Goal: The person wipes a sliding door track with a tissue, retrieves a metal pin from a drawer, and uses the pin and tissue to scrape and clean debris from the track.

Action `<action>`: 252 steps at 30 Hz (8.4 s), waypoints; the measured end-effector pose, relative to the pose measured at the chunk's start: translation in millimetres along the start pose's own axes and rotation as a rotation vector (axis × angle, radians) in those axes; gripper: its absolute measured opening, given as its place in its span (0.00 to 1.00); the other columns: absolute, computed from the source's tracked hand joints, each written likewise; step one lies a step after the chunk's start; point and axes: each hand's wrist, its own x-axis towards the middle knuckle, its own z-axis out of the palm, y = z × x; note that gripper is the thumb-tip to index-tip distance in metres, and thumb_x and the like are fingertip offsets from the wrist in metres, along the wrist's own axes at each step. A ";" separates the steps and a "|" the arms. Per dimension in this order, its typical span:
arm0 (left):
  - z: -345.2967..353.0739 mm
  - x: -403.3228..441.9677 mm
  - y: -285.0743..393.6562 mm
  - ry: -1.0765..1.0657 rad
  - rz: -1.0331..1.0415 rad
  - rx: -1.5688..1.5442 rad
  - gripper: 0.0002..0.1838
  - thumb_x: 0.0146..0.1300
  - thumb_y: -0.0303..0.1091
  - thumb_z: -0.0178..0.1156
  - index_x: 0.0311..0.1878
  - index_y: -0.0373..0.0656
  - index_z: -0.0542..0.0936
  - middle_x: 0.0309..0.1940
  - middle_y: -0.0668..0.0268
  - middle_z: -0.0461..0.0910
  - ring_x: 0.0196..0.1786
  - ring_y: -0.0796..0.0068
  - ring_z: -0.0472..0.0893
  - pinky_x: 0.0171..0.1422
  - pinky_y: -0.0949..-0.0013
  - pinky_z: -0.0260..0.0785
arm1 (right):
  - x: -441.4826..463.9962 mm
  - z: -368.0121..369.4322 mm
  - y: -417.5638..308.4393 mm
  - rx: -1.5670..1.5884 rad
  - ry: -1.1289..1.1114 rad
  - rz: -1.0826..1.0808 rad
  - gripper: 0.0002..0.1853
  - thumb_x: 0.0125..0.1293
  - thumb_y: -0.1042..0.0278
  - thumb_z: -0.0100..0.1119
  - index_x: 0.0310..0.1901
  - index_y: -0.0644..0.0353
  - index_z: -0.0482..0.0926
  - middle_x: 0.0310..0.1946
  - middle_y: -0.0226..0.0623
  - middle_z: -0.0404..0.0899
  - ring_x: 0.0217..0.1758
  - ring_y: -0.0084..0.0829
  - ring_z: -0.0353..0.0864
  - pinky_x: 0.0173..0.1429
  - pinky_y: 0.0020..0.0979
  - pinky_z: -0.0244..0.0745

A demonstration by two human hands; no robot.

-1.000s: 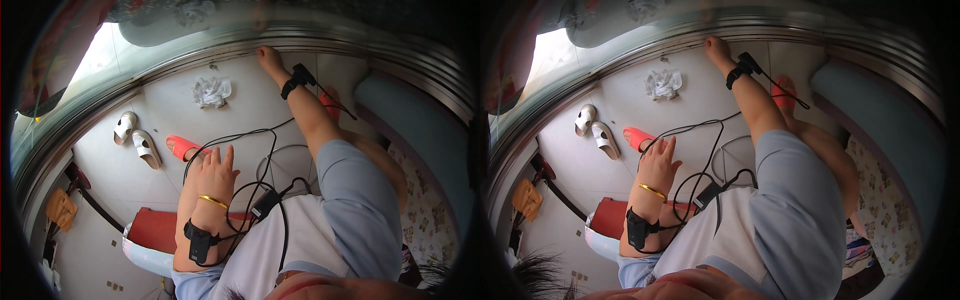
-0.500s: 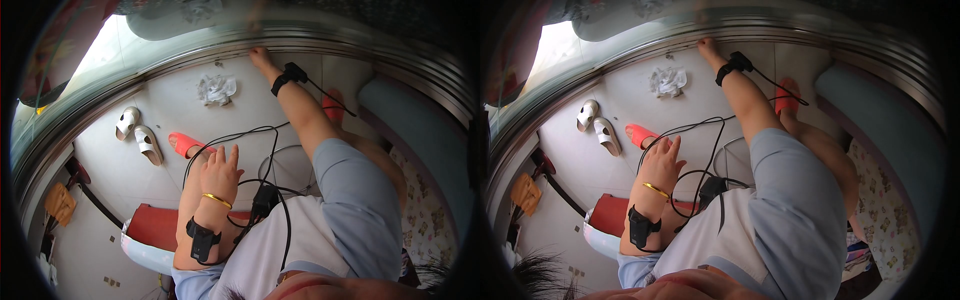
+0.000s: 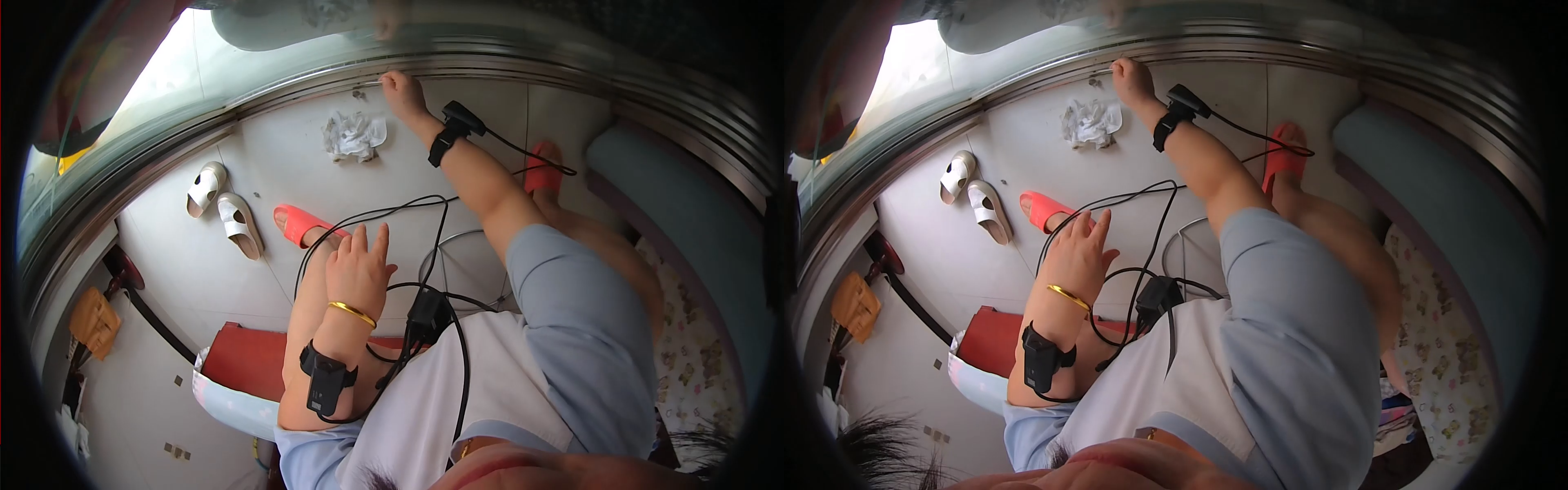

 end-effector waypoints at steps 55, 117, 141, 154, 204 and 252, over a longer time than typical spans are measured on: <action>90.2 -270.4 1.9 0.079 0.223 -1.410 0.21 0.57 0.31 0.58 0.55 0.42 0.70 0.39 0.64 0.76 0.38 0.76 0.77 0.37 0.81 0.69 | -283.5 -304.4 -304.4 -0.060 -1.582 -0.023 0.30 0.45 0.57 0.67 0.49 0.66 0.74 0.42 0.39 0.78 0.50 0.30 0.73 0.61 0.31 0.59; 119.3 -258.3 70.6 0.395 0.271 -1.367 0.16 0.51 0.23 0.61 0.37 0.42 0.63 0.29 0.68 0.72 0.35 0.81 0.76 0.37 0.77 0.70 | -351.7 -297.8 -311.0 -0.526 -1.141 -1.198 0.20 0.40 0.71 0.66 0.40 0.54 0.77 0.43 0.33 0.71 0.53 0.35 0.68 0.58 0.42 0.57; 102.6 -246.3 83.3 0.311 0.219 -0.938 0.07 0.54 0.29 0.57 0.34 0.37 0.77 0.23 0.67 0.76 0.27 0.82 0.73 0.32 0.77 0.66 | -332.1 -316.0 -320.0 -0.280 -1.337 -0.588 0.06 0.48 0.72 0.62 0.28 0.60 0.76 0.32 0.37 0.72 0.38 0.37 0.75 0.39 0.34 0.70; 103.0 -259.4 86.5 0.589 0.303 -0.848 0.07 0.51 0.29 0.59 0.32 0.37 0.77 0.24 0.62 0.76 0.24 0.74 0.74 0.30 0.73 0.67 | -356.7 -310.2 -311.3 -0.601 -1.078 -1.060 0.05 0.46 0.71 0.59 0.27 0.57 0.74 0.33 0.33 0.69 0.40 0.35 0.68 0.41 0.34 0.63; 37.3 -100.9 12.3 -0.259 0.567 -0.893 0.24 0.58 0.39 0.58 0.57 0.43 0.69 0.44 0.59 0.75 0.46 0.69 0.76 0.47 0.71 0.69 | -91.6 -108.5 -28.3 -0.610 -0.552 0.084 0.09 0.53 0.68 0.51 0.34 0.59 0.79 0.35 0.46 0.78 0.40 0.40 0.78 0.42 0.38 0.71; 31.3 -47.4 12.5 -0.088 0.228 -0.838 0.24 0.53 0.31 0.60 0.55 0.43 0.70 0.42 0.57 0.73 0.39 0.58 0.75 0.43 0.65 0.69 | -5.4 -35.5 2.8 0.270 0.158 0.485 0.03 0.60 0.76 0.50 0.32 0.63 0.66 0.25 0.38 0.77 0.27 0.27 0.80 0.26 0.24 0.73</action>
